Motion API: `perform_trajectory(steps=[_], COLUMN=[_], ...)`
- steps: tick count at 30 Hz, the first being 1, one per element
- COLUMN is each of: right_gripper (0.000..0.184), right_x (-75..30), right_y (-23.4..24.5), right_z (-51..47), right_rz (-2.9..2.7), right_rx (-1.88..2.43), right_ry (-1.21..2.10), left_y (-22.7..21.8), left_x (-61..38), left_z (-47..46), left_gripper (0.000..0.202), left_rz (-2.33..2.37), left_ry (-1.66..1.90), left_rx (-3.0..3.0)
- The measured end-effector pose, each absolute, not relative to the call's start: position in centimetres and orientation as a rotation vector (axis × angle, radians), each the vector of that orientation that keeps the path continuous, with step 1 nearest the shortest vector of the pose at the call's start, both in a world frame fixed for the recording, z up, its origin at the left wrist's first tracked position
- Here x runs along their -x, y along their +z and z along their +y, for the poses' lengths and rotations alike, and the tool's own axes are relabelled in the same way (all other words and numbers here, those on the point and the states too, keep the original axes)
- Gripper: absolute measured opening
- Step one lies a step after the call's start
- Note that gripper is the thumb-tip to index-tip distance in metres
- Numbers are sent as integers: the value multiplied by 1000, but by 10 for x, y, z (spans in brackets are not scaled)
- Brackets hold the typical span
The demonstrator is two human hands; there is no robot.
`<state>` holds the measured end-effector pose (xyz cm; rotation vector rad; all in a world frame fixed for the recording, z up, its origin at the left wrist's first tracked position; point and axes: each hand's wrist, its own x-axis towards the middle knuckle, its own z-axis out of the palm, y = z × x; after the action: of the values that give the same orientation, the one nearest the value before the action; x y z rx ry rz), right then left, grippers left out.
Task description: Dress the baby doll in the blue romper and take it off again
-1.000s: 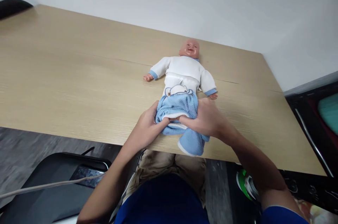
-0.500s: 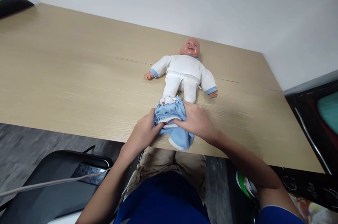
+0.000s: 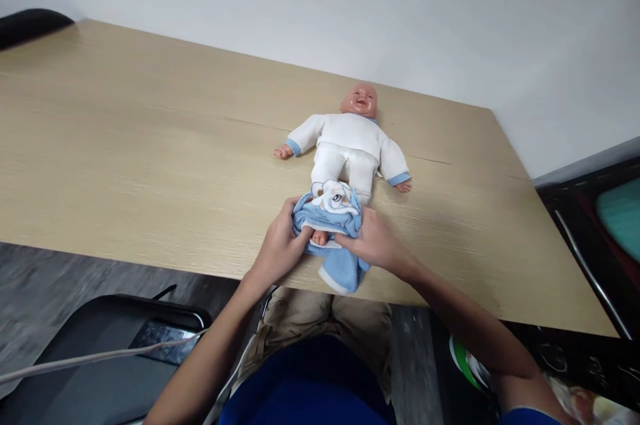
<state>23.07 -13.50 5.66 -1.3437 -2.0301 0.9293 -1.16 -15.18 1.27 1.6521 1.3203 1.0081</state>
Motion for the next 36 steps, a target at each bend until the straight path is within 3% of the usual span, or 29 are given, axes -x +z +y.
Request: perform_trajectory(steps=[6,12,18,23,27,31,36], right_gripper=[17,33,59,56,55,57,68], right_x=[-239,-252,-264,-271,-282,-295,-306], right_y=[54,65,67,47,34,30,29], right_z=[-119,-99,-78,-75,-75,-74,-72], right_rz=[-2012,-1983,-2056,-1942,-1766,-1620,-1597], right_rx=[1218,1196,1076,1139,1163,1154,1146], right_ry=[966,1022,1065,1130,1125,1276,1453], left_y=[19,24,34,45,49,55,85], left_x=[21,33,42,50,61,62,29], left_z=[-137,-110,-83,-76,-70,-65,-61], left_gripper=[24,32,42,42,67,61,79], left_rz=[1230,1046,870,845,905,924,955], left_ry=[1073,1093,852,666,619,706,787], left_rx=[-1786,-1801,-1703,-1793,-1822,-1849,-1964])
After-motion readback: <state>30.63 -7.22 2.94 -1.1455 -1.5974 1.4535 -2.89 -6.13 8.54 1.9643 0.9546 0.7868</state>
